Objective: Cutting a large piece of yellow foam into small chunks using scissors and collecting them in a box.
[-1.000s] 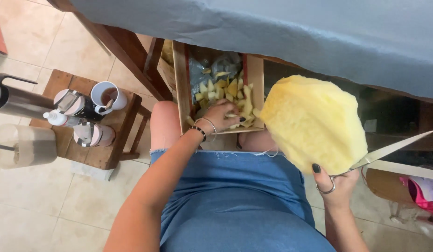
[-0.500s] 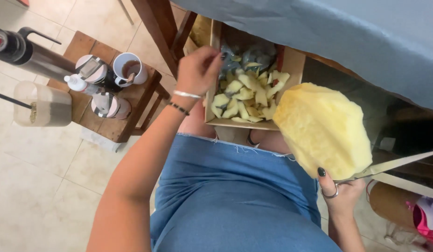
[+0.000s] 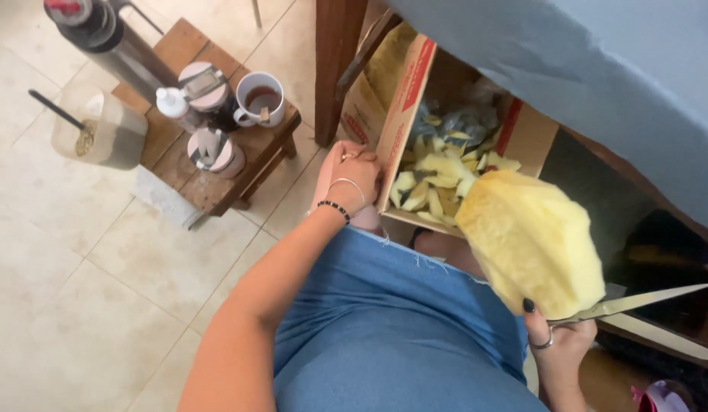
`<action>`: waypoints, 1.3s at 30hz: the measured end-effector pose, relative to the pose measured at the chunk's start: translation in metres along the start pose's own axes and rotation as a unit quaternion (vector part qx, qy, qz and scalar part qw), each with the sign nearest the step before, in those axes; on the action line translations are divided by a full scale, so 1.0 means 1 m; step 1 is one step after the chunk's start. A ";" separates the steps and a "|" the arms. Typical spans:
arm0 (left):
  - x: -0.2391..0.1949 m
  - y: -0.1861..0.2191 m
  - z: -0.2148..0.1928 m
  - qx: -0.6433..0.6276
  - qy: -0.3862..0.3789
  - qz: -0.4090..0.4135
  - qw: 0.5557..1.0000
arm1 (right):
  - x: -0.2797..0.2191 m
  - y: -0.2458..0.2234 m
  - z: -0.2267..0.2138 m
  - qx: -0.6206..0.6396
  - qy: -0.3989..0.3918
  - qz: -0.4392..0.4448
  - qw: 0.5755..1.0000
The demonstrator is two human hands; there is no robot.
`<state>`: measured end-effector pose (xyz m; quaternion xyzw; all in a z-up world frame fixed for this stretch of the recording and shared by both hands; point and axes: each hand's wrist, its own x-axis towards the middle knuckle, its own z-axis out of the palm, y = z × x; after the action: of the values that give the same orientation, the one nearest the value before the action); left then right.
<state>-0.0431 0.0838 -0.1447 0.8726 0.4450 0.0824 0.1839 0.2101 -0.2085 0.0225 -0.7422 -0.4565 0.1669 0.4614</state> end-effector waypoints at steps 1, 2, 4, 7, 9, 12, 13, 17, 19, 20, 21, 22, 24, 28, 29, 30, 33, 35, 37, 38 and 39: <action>0.007 -0.007 0.009 -0.012 0.057 0.014 0.998 | 0.001 0.001 0.001 0.010 -0.014 0.026 0.999; -0.005 0.000 -0.010 -0.006 0.064 0.026 0.998 | -0.004 0.013 -0.003 0.015 -0.001 0.021 1.000; -0.021 0.011 -0.052 -0.110 0.181 0.044 0.976 | -0.004 0.038 -0.007 -0.022 -0.002 -0.009 1.000; -0.031 0.032 -0.092 -0.124 0.230 0.017 0.965 | -0.010 0.107 -0.010 -0.026 0.014 -0.006 1.000; -0.031 0.060 -0.137 -0.088 0.193 0.067 0.975 | -0.005 0.094 -0.002 -0.002 0.023 0.032 0.999; -0.018 0.088 -0.187 -0.120 0.109 0.125 0.979 | -0.005 0.104 0.012 0.021 0.067 0.132 0.989; -0.014 0.096 -0.200 -0.192 0.055 0.135 0.971 | -0.010 0.112 0.016 0.017 0.102 0.200 0.974; 0.054 0.083 -0.307 -0.278 0.240 0.160 0.916 | 0.022 0.123 0.030 0.088 0.115 0.167 0.975; 0.087 0.083 -0.368 -0.394 0.267 0.083 0.876 | 0.042 0.129 0.034 0.150 0.105 0.123 0.975; 0.103 0.082 -0.377 -0.389 0.267 0.091 0.877 | 0.054 0.132 0.038 0.156 0.111 0.120 0.974; 0.113 0.080 -0.382 -0.376 0.301 0.096 0.871 | 0.056 0.133 0.042 0.185 0.100 0.106 0.972; 0.124 0.075 -0.387 -0.362 0.334 0.102 0.864 | 0.059 0.136 0.047 0.213 0.090 0.091 0.969; 0.108 0.082 -0.381 -0.331 0.347 0.122 0.869 | 0.034 0.144 0.047 0.233 0.074 0.107 0.964; 0.032 0.085 -0.297 -0.119 0.341 0.154 0.920 | -0.039 0.156 0.013 0.272 0.008 0.134 0.953; 0.019 0.077 -0.266 -0.122 0.331 0.145 0.924 | -0.040 0.154 0.009 0.267 0.003 0.147 0.952; 0.005 0.070 -0.237 -0.114 0.302 0.148 0.935 | -0.041 0.152 0.005 0.225 0.017 0.117 0.967; -0.036 0.056 -0.169 -0.137 0.243 0.083 0.957 | -0.036 0.128 -0.009 0.128 0.021 0.085 0.988; -0.053 0.055 -0.157 -0.167 0.216 0.021 0.962 | -0.034 0.116 -0.014 0.075 0.018 0.077 0.994; -0.052 0.056 -0.178 -0.203 0.273 0.058 0.938 | -0.029 0.113 -0.012 0.055 0.024 0.089 0.994; -0.050 0.056 -0.196 -0.202 0.280 0.063 0.936 | -0.039 0.116 -0.014 0.056 0.027 0.081 0.995; -0.038 0.053 -0.221 -0.242 0.298 0.057 0.922 | -0.036 0.121 -0.007 0.132 0.021 0.119 0.984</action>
<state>-0.0936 0.0796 0.0803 0.7604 0.3955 0.4540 0.2435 0.2592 -0.2617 -0.0818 -0.7272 -0.3292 0.2640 0.5414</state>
